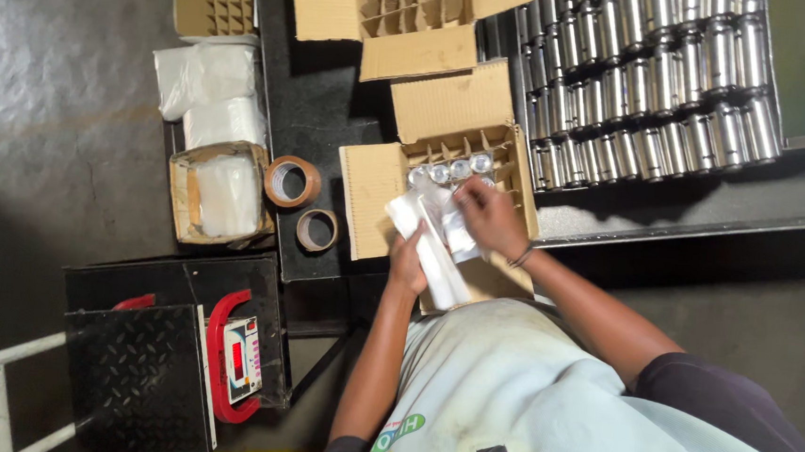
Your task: The person wraps cylindrical metal parts in plastic sheeting and places the wrapped parts into a compartmented cardboard box. They occasionally tape a filled box shut, carry it to a stack of finished boxes, and return to continue wrapping and packing more parts.
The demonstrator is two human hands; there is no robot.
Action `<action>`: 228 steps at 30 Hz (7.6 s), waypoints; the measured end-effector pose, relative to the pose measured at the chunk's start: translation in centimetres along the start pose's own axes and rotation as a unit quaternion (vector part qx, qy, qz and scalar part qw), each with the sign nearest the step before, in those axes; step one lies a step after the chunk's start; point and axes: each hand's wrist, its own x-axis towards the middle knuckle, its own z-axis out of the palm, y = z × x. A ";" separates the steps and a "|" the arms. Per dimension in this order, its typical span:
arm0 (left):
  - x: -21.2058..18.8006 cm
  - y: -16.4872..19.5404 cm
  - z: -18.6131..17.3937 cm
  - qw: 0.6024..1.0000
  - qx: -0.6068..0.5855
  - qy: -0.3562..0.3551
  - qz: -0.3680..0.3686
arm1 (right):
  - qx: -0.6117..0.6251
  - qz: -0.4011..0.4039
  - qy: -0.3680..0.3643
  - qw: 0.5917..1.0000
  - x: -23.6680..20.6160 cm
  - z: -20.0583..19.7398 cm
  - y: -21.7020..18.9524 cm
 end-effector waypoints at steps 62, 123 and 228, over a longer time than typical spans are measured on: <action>-4.9 3.1 8.5 0.808 0.516 -0.086 0.270 | 0.021 -0.102 -0.037 0.994 -2.6 -2.5 -3.2; -3.0 5.7 11.8 0.749 0.601 0.018 0.277 | 0.235 0.273 0.049 0.932 1.5 -16.0 3.2; -4.0 4.1 8.6 0.617 0.690 -0.083 0.370 | 0.245 0.221 -0.056 0.942 -2.9 -5.1 -1.1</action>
